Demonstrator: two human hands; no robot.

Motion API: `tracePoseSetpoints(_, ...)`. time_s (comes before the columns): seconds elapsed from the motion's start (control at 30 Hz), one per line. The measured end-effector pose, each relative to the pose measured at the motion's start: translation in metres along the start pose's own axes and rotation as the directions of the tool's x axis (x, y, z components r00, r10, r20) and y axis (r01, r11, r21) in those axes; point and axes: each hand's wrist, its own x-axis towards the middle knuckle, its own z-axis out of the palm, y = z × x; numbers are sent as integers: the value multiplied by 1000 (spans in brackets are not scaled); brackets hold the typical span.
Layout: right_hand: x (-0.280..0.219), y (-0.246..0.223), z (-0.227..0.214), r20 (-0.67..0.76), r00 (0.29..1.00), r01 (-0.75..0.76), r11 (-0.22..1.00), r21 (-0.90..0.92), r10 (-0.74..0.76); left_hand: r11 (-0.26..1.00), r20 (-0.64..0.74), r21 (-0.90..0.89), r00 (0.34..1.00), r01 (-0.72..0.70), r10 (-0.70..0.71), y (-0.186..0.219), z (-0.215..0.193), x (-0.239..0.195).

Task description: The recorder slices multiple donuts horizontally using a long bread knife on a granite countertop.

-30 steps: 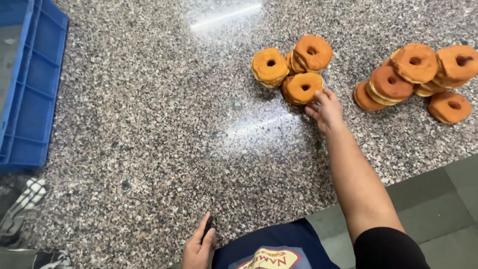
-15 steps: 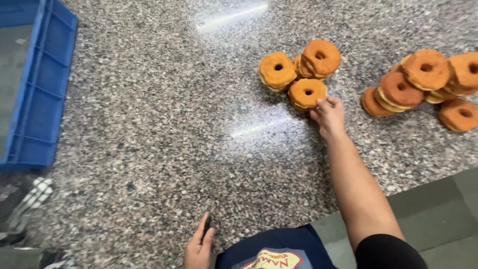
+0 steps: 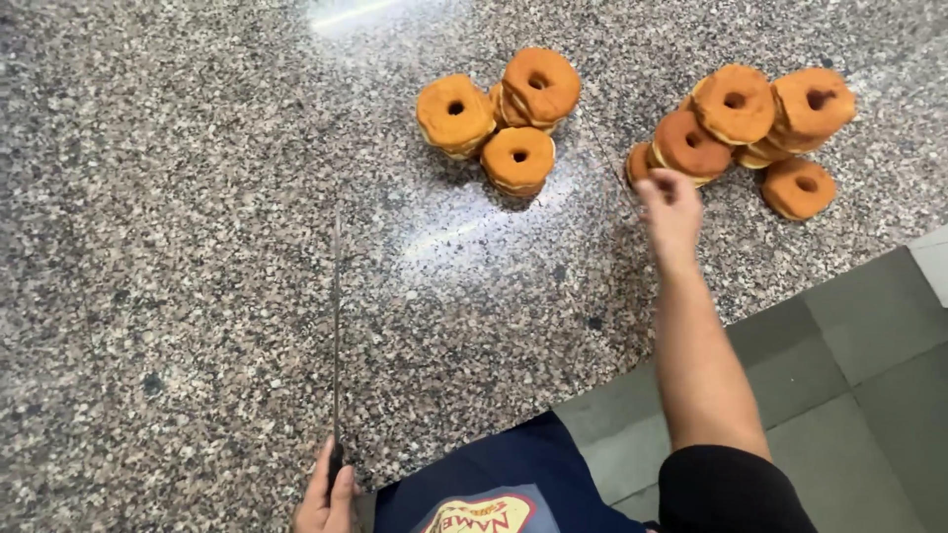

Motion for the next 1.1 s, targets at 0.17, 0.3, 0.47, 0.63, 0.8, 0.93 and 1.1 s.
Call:
tracePoseSetpoints(0.17,48,46,-114,-153,952,228,949,-217,-264,983,-52,-102,986,152,-158,5,13,-10)
tracePoseSetpoints(0.3,81,89,-190,-184,890,223,749,-623,-418,960,-146,-215,965,183,-216,-20,18,-12)
tracePoseSetpoints(0.47,114,127,-221,-78,935,129,540,-832,-345,801,92,-565,980,198,-177,-9,30,-1)
tracePoseSetpoints(0.63,120,124,-219,0,963,150,533,-833,-270,738,-103,-626,911,252,-399,104,87,-20)
tracePoseSetpoints(0.8,169,196,-263,-6,985,128,745,-655,-174,789,-106,-551,915,272,-389,155,111,-30)
tracePoseSetpoints(0.93,87,177,-244,1,996,87,963,-256,-89,786,-90,-543,911,294,-402,157,105,-30)
tracePoseSetpoints(1.1,-106,47,-122,175,949,299,921,-251,-260,843,-56,-427,921,328,-387,132,73,-16)
